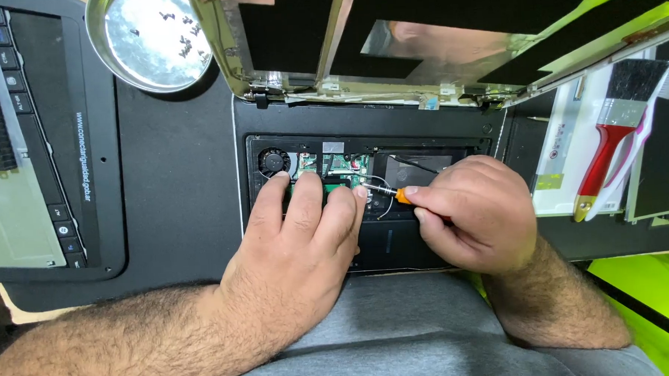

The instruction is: Repairing internal laptop components by connecting wires and using a screwdriver.

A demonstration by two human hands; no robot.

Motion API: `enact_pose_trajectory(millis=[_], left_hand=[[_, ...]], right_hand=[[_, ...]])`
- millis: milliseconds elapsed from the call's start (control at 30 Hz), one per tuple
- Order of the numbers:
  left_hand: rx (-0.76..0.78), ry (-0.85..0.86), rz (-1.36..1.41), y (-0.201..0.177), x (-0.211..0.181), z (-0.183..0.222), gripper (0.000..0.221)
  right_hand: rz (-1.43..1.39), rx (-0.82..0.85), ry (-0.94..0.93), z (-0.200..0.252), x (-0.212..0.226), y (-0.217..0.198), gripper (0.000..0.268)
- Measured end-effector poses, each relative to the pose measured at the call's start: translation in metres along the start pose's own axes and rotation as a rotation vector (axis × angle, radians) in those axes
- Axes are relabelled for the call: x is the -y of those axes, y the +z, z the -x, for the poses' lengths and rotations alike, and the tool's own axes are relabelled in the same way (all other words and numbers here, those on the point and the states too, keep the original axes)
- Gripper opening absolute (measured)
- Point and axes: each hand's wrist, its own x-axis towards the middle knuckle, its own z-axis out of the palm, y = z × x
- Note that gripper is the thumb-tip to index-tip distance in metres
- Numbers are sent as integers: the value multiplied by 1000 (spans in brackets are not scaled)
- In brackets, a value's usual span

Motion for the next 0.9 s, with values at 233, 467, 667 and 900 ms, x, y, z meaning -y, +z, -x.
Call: enact_pose_trajectory(millis=[233,467,667,900], left_hand=[[-44,-16,10,2,0,2,39],[-47,-28,11,3,-1,2,39],[-32,-33,29,4,-2,3,41],[-42,-37,21,3,-2,3,39]], right_hand=[[31,40,28,-2,3,-1,13],[0,69,46,-6,4,-4,15],[23,79,58,-5,4,-4,14],[194,71,95,8,3,3,17]])
